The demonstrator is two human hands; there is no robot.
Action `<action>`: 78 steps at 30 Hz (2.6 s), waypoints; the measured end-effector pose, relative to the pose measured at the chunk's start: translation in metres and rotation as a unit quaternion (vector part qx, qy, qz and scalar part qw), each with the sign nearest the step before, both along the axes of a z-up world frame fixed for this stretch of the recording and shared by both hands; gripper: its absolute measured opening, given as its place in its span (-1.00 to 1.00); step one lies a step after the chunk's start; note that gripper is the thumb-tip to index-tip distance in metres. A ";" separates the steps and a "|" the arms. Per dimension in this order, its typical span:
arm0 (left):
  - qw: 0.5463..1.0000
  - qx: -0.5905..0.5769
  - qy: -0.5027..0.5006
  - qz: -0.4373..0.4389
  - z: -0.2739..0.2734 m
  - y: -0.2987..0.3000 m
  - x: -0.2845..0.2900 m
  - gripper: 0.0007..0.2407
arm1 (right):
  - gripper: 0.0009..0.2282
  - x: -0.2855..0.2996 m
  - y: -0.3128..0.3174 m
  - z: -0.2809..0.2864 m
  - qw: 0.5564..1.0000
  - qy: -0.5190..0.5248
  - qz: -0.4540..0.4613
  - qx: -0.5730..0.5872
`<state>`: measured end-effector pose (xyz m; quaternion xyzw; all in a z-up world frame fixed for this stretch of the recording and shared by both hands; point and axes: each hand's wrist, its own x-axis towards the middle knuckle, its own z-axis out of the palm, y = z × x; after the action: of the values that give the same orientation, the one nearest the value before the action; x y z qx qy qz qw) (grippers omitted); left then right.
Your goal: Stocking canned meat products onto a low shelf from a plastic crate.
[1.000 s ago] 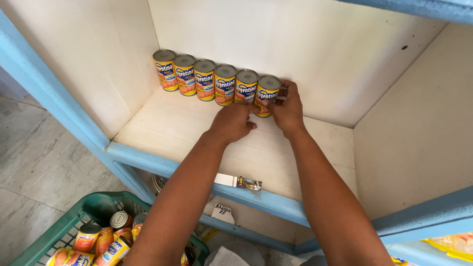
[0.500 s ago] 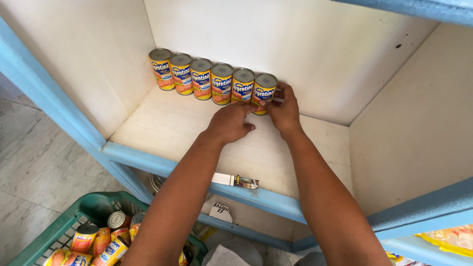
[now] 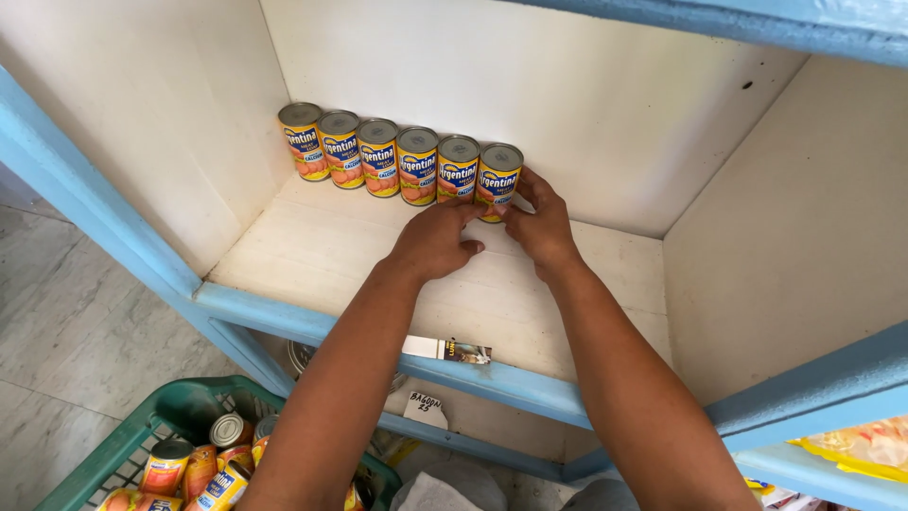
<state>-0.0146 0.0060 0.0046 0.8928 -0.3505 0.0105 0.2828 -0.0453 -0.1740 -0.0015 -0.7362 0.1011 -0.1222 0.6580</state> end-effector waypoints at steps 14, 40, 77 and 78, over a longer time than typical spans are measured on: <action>1.000 0.017 0.018 0.006 -0.002 0.000 0.001 -0.47 | -0.42 -0.002 -0.011 0.001 0.999 0.031 0.022 0.020; 0.940 -0.105 -0.299 0.127 -0.007 0.005 0.013 -0.59 | -0.45 -0.013 0.014 0.005 0.931 -0.142 -0.063 -0.331; 0.909 -0.246 -0.197 0.272 -0.135 0.249 -0.272 -0.82 | -0.66 -0.100 0.058 0.069 0.825 -0.485 -0.052 -0.286; 0.921 -0.191 -0.165 0.295 -0.144 0.268 -0.289 -0.81 | -0.70 -0.110 0.069 0.079 0.797 -0.520 -0.026 -0.307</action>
<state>-0.3040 0.2740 -0.1394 0.8703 -0.1044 0.3076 0.3703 -0.1552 -0.1051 0.0775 -0.7226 -0.2802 -0.5281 0.3472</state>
